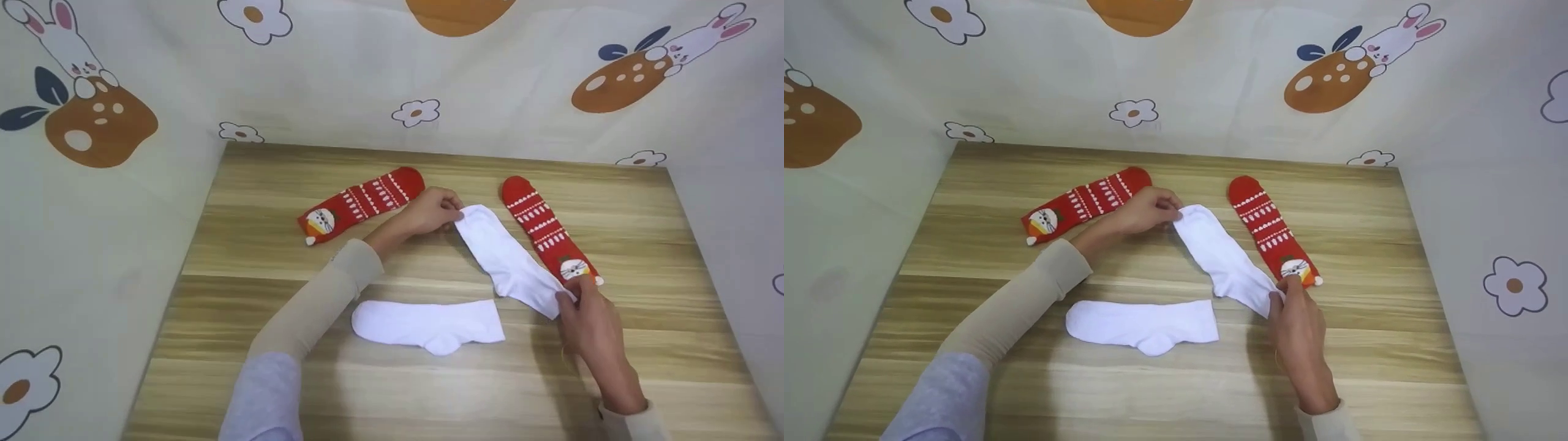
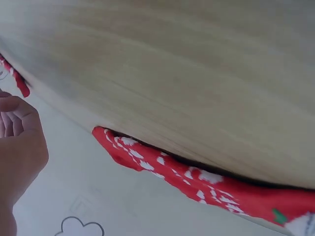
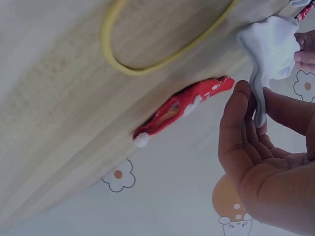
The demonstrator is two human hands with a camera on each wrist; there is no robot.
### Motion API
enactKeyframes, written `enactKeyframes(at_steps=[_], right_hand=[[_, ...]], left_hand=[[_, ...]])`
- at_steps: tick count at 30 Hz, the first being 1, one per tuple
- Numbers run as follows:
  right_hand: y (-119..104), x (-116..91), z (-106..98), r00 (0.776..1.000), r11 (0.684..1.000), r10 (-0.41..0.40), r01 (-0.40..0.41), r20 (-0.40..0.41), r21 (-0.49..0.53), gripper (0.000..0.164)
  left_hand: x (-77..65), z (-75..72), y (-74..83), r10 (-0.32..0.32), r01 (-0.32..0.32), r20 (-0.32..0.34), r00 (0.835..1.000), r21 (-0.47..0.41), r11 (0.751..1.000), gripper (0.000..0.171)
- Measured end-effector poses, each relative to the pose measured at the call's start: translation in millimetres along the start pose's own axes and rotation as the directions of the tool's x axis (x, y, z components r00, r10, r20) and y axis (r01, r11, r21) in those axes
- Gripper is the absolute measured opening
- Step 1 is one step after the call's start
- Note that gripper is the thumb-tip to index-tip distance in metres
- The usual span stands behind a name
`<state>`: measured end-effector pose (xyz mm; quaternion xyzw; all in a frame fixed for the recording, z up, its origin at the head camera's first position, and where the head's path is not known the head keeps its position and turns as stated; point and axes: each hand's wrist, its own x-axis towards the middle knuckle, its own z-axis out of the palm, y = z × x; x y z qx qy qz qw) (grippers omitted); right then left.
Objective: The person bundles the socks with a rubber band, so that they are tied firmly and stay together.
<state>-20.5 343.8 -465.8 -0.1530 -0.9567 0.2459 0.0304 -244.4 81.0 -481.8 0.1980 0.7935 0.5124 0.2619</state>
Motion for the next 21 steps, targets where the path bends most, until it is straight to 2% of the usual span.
enactKeyframes(at_steps=[3, 8, 15, 18, 21], right_hand=[[-6, 1, -3, 1.000, 1.000, -0.014, 0.014, -0.018, 0.025, 0.021], [-17, 0, -7, 0.999, 0.991, 0.013, -0.019, 0.040, 0.130, 0.024], [-33, 2, -9, 0.993, 0.947, 0.079, -0.102, 0.087, 0.306, 0.030], [-40, 2, -10, 0.991, 0.923, 0.092, -0.122, 0.101, 0.365, 0.030], [-48, 2, -14, 0.989, 0.915, 0.084, -0.124, 0.119, 0.384, 0.031]], left_hand=[[-17.6, -8.4, -0.9, 0.012, -0.013, -0.021, 1.000, -0.035, 0.999, 0.025], [-53.7, -21.2, -1.4, 0.016, -0.017, -0.065, 0.998, -0.020, 1.000, 0.026], [-101.1, -32.6, 3.7, 0.035, -0.046, -0.117, 0.992, -0.092, 0.995, 0.019], [-120.8, -36.1, 7.0, 0.008, -0.022, -0.128, 0.992, -0.110, 0.994, 0.018], [-139.3, -38.7, 8.8, -0.008, -0.009, -0.170, 0.985, -0.101, 0.995, 0.019]])
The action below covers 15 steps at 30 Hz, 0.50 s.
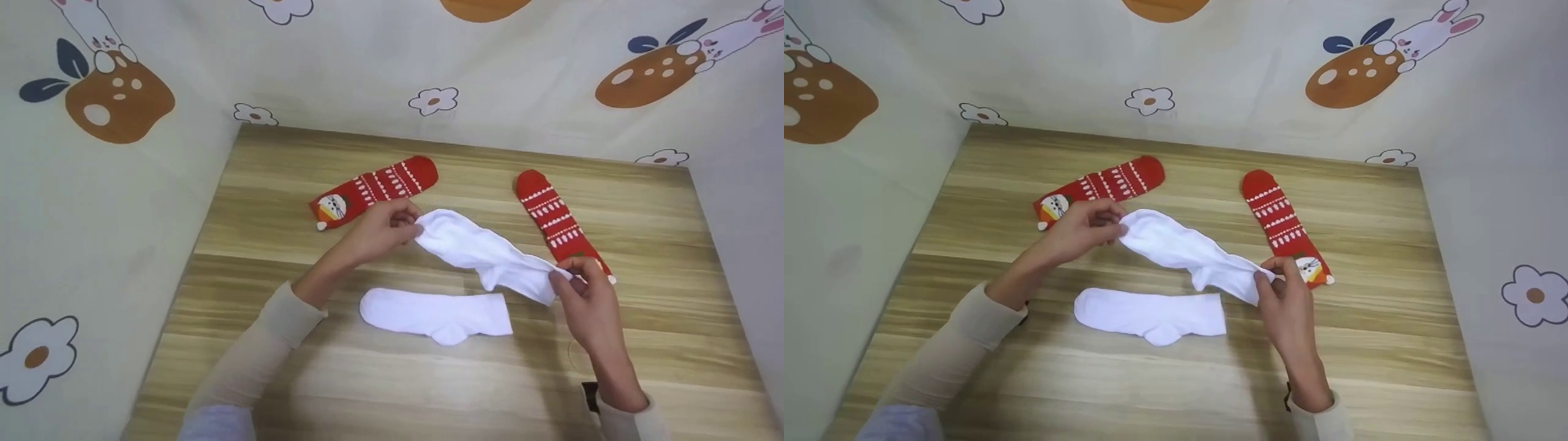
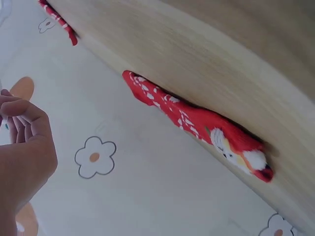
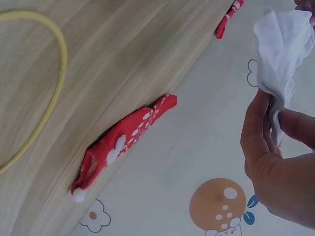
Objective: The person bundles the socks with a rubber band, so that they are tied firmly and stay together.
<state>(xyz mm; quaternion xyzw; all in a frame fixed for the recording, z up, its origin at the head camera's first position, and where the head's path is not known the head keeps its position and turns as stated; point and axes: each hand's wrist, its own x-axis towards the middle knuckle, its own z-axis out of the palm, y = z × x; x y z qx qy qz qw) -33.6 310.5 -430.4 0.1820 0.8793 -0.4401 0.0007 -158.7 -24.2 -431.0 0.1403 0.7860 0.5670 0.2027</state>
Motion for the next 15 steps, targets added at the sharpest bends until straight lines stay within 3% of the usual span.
enactKeyframes(at_steps=[7, 11, 15], right_hand=[[-8, -4, 5, 0.995, 0.999, -0.037, 0.038, 0.091, -0.010, 0.030], [-5, -5, 13, 0.987, 0.997, -0.070, 0.072, 0.147, -0.013, 0.028], [-1, -7, 25, 0.973, 0.998, -0.055, 0.061, 0.226, -0.021, 0.029]], left_hand=[[-37.9, -2.1, -8.5, -0.037, 0.042, -0.100, 0.994, 0.052, 0.998, 0.017], [-58.3, -0.1, -17.4, -0.104, 0.114, -0.098, 0.990, 0.097, 0.989, 0.020], [-77.3, -0.4, -29.4, -0.195, 0.202, -0.069, 0.978, 0.127, 0.971, 0.034]])
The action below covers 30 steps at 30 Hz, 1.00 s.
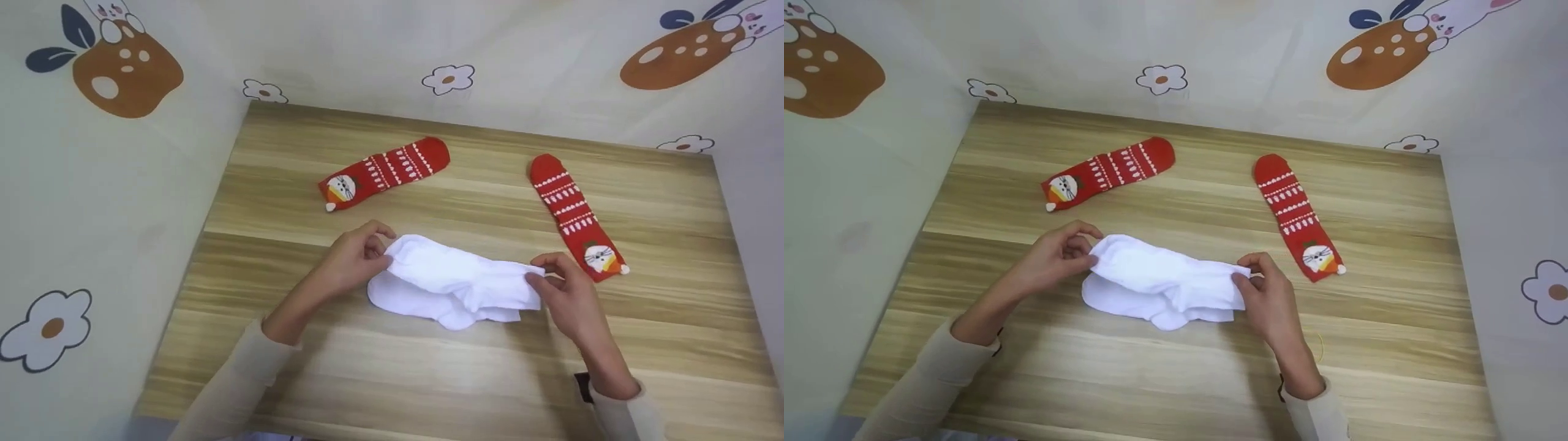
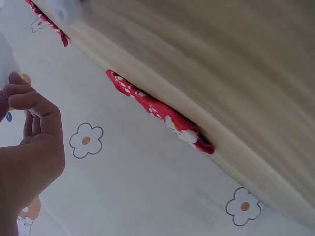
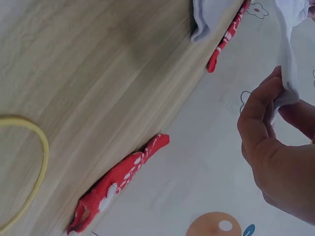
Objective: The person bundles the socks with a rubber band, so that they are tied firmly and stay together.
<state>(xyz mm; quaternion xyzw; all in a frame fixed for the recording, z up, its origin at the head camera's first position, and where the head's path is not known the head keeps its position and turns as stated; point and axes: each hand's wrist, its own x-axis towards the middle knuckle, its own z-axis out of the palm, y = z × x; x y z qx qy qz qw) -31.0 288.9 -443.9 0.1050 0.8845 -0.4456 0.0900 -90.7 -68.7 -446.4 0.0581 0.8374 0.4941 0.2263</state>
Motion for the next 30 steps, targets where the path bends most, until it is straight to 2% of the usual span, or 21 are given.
enactKeyframes(at_steps=[3, 7, 14, 17, 20, 23, 25, 30], right_hand=[[1, 3, 7, 0.998, 1.000, 0.014, -0.014, 0.063, -0.011, 0.029], [5, 7, 18, 0.991, 0.999, 0.015, -0.011, 0.130, -0.032, 0.026], [9, 11, 25, 0.987, 0.995, 0.015, 0.002, 0.160, -0.101, 0.022], [5, 9, 24, 0.984, 0.995, 0.020, -0.002, 0.179, -0.101, 0.022], [-2, 5, 21, 0.982, 0.997, 0.013, 0.002, 0.190, -0.080, 0.022], [-4, 5, 18, 0.984, 0.997, -0.001, 0.015, 0.176, -0.077, 0.021], [-2, 6, 20, 0.987, 0.994, -0.022, 0.038, 0.158, -0.102, 0.019], [8, 10, 29, 0.990, 0.977, -0.066, 0.090, 0.124, -0.193, 0.018]], left_hand=[[-8.0, -2.5, -9.0, -0.034, 0.034, 0.044, 0.998, 0.011, 0.999, 0.043], [-17.4, -4.7, -21.9, -0.045, 0.041, 0.106, 0.993, 0.040, 0.998, 0.046], [-22.2, -1.9, -33.2, -0.011, -0.008, 0.164, 0.986, 0.115, 0.993, 0.048], [-22.4, -2.8, -31.0, -0.023, 0.007, 0.188, 0.982, 0.086, 0.996, 0.048], [-22.3, -6.9, -26.8, -0.024, 0.024, 0.225, 0.974, 0.003, 1.000, 0.049], [-20.6, -9.1, -26.9, -0.007, 0.011, 0.241, 0.971, -0.018, 1.000, 0.049], [-19.7, -7.4, -30.1, -0.008, 0.005, 0.239, 0.971, 0.012, 1.000, 0.047], [-19.4, 2.7, -40.1, -0.032, 0.000, 0.205, 0.978, 0.154, 0.988, 0.042]])
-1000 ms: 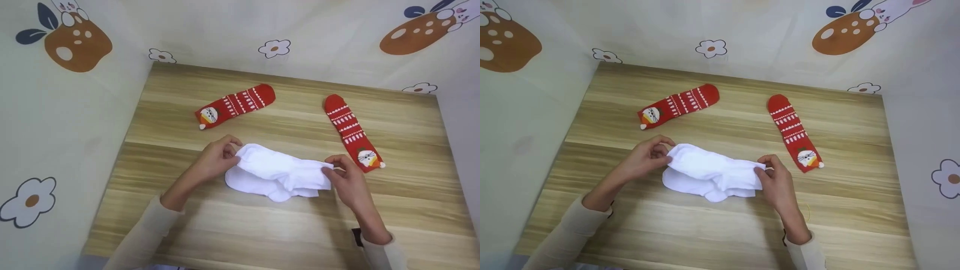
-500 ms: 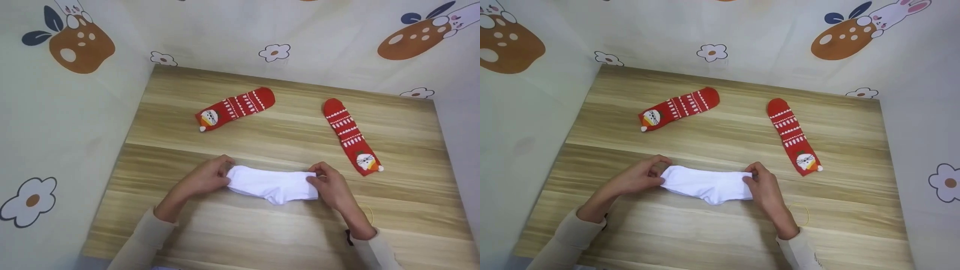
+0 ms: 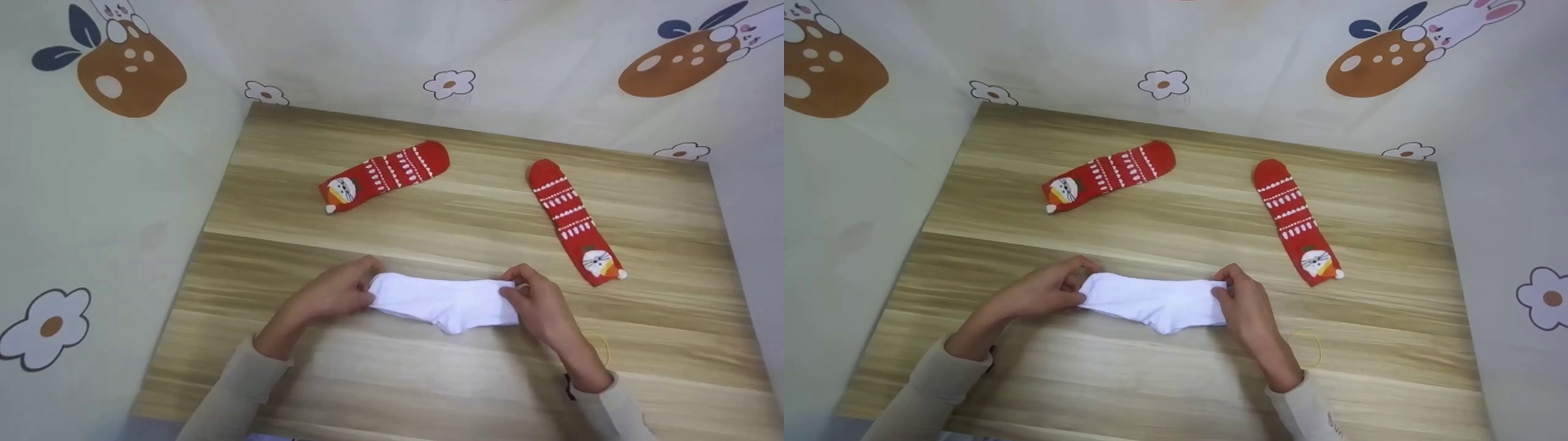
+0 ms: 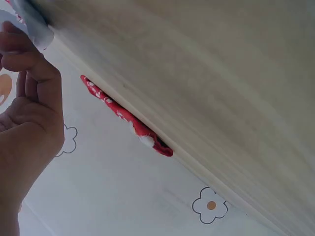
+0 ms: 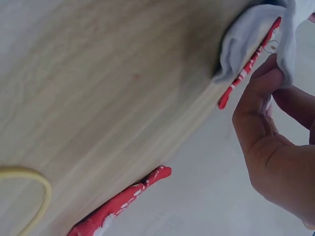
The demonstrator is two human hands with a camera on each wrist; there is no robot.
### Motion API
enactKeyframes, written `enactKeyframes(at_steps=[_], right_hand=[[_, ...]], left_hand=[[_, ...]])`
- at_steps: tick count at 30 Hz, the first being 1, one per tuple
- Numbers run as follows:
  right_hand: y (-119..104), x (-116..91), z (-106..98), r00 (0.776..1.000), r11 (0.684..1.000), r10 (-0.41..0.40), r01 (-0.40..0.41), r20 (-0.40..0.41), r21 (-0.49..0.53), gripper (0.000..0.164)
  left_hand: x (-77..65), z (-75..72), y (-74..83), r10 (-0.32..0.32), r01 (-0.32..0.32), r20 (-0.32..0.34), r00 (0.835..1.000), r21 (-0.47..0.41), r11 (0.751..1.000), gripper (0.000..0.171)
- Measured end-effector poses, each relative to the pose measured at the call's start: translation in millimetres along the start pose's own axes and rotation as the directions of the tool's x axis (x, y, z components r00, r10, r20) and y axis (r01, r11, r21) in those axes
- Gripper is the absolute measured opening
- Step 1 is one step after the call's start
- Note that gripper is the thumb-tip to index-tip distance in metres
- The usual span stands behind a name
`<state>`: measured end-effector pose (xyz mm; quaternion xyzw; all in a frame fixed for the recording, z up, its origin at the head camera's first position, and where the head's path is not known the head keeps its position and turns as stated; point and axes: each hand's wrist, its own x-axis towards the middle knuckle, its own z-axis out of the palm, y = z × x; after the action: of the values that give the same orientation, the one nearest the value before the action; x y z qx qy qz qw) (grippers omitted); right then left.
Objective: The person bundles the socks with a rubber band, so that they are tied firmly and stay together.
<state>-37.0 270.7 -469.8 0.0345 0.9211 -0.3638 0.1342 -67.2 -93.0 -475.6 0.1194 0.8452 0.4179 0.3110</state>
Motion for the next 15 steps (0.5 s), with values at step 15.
enactKeyframes(at_steps=[15], right_hand=[[5, 5, 14, 0.999, 0.984, -0.040, 0.034, -0.031, -0.173, 0.024]], left_hand=[[4.6, 9.3, -0.7, -0.043, 0.056, -0.086, 0.995, 0.155, 0.986, 0.040]])
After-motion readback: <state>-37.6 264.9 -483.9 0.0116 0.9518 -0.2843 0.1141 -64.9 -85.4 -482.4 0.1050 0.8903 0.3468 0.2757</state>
